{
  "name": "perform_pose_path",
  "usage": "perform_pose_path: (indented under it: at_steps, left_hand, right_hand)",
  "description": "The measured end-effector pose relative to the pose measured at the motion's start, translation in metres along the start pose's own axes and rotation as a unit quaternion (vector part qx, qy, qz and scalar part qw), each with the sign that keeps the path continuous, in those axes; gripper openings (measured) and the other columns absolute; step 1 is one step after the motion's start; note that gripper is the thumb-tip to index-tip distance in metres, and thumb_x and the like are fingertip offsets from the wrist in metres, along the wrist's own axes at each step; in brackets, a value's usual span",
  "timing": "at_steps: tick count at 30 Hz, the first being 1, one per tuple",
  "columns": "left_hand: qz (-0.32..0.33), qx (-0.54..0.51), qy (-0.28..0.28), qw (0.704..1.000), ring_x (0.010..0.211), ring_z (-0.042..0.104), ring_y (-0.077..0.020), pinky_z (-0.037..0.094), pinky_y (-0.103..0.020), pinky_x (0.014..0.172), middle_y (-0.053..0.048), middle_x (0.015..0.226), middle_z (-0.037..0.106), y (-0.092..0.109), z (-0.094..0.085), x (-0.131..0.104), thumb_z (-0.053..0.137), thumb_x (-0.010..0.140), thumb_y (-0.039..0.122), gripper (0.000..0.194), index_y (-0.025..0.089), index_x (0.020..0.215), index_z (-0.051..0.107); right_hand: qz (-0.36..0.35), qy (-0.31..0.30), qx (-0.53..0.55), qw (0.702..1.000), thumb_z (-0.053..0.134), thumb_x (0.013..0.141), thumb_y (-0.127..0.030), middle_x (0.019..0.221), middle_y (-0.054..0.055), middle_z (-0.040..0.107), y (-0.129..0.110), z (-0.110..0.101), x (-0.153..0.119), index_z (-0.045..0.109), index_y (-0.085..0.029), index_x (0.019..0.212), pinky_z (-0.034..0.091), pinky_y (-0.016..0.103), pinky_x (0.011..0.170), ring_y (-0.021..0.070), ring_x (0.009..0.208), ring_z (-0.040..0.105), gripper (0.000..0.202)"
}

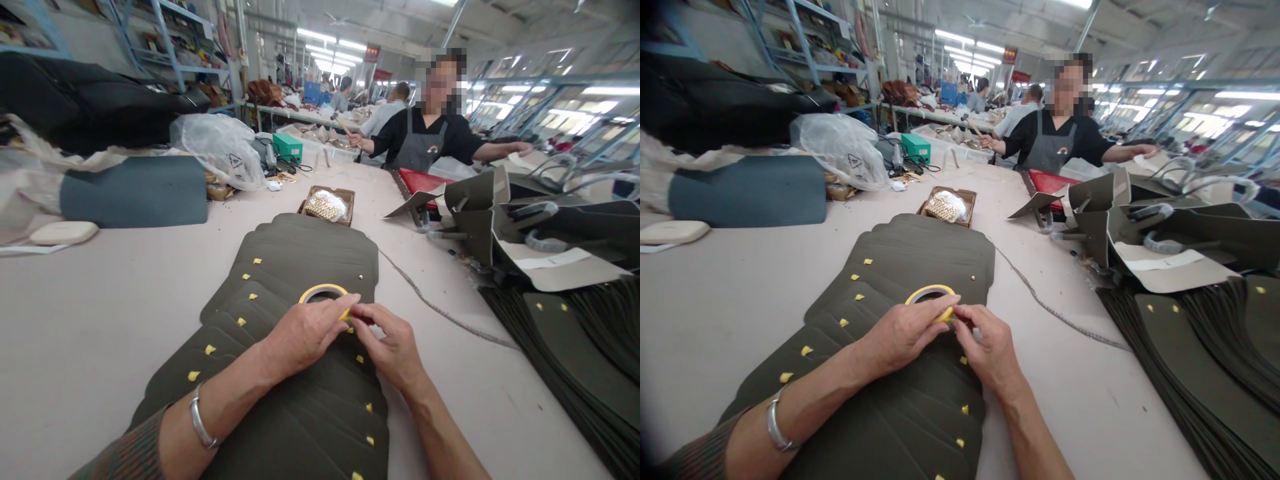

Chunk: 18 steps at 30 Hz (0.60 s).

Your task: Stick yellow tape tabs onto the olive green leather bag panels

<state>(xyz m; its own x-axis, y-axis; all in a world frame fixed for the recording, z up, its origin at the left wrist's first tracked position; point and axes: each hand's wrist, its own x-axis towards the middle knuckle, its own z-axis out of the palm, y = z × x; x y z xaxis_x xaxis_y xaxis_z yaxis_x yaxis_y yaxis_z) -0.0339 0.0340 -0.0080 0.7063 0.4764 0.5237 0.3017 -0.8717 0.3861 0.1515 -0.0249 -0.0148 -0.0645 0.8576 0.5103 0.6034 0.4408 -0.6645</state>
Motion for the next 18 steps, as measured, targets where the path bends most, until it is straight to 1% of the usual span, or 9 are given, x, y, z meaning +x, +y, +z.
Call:
perform_pose_path:
  at_steps: [2,5,8,12,14,15,16,18]
  left_hand:
    - [-0.008,0.0,-0.006,1.0,0.116,0.058,-0.0164,0.049,-0.03,0.098,-0.008,0.126,0.06,0.002,0.0,0.0,0.048,0.094,0.02,0.042,0.018,0.135,0.037]
    - [-0.033,-0.001,-0.036,0.999,0.111,0.06,-0.0168,0.051,-0.03,0.093,-0.006,0.122,0.062,0.006,-0.002,0.001,0.047,0.094,0.019,0.036,0.02,0.13,0.04]
    - [-0.056,-0.009,-0.057,0.997,0.107,0.06,-0.0165,0.051,-0.029,0.088,-0.004,0.114,0.063,0.008,-0.004,0.003,0.045,0.094,0.018,0.026,0.021,0.12,0.045]
    - [-0.092,-0.004,-0.069,0.993,0.09,0.062,-0.0154,0.05,-0.026,0.078,-0.002,0.095,0.063,0.009,-0.003,0.006,0.043,0.095,0.02,0.011,0.02,0.101,0.053]
    - [-0.098,0.017,-0.068,0.993,0.085,0.061,-0.0158,0.049,-0.027,0.076,-0.001,0.09,0.061,0.009,-0.001,0.007,0.043,0.095,0.021,0.012,0.02,0.096,0.054]
    - [-0.096,0.03,-0.065,0.993,0.084,0.06,-0.016,0.049,-0.027,0.075,-0.001,0.088,0.061,0.01,0.0,0.008,0.042,0.095,0.021,0.013,0.02,0.094,0.055]
    - [-0.094,0.046,-0.063,0.993,0.082,0.059,-0.0161,0.048,-0.027,0.073,-0.001,0.087,0.06,0.011,0.001,0.009,0.041,0.095,0.021,0.014,0.02,0.092,0.055]
    - [-0.087,0.078,-0.053,0.992,0.077,0.058,-0.0162,0.047,-0.027,0.067,-0.002,0.084,0.058,0.015,0.002,0.01,0.038,0.096,0.021,0.018,0.019,0.089,0.055]
  right_hand:
    - [-0.037,0.003,-0.028,0.999,0.055,0.088,-0.017,0.09,0.005,0.069,-0.003,0.002,0.0,0.066,-0.019,0.098,0.05,0.026,0.073,0.0139,0.08,0.063,0.015]
    - [-0.065,0.008,-0.073,0.995,0.051,0.088,-0.016,0.084,0.004,0.069,-0.003,0.005,0.0,0.064,-0.021,0.09,0.05,0.026,0.071,0.0146,0.077,0.064,0.014]
    - [-0.067,0.031,-0.121,0.99,0.05,0.086,-0.015,0.075,0.002,0.068,-0.003,0.008,-0.002,0.063,-0.021,0.082,0.048,0.025,0.065,0.0138,0.068,0.063,0.015]
    - [-0.06,0.058,-0.154,0.985,0.051,0.083,-0.014,0.069,0.001,0.067,-0.004,0.01,-0.003,0.063,-0.02,0.077,0.046,0.024,0.06,0.0126,0.061,0.061,0.015]
    - [-0.039,0.064,-0.148,0.986,0.052,0.081,-0.014,0.067,0.001,0.066,-0.005,0.012,-0.004,0.064,-0.02,0.075,0.045,0.023,0.059,0.012,0.058,0.059,0.015]
    - [-0.015,0.068,-0.132,0.989,0.053,0.08,-0.015,0.066,0.0,0.066,-0.006,0.012,-0.004,0.065,-0.02,0.074,0.045,0.024,0.059,0.0118,0.058,0.059,0.014]
    - [0.021,0.072,-0.103,0.992,0.055,0.08,-0.016,0.065,0.0,0.066,-0.007,0.013,-0.004,0.065,-0.02,0.073,0.045,0.024,0.058,0.0117,0.057,0.059,0.013]
    - [0.13,0.076,0.0,0.989,0.058,0.078,-0.022,0.061,0.0,0.064,-0.007,0.015,-0.002,0.065,-0.019,0.071,0.046,0.024,0.054,0.0119,0.053,0.058,0.01]
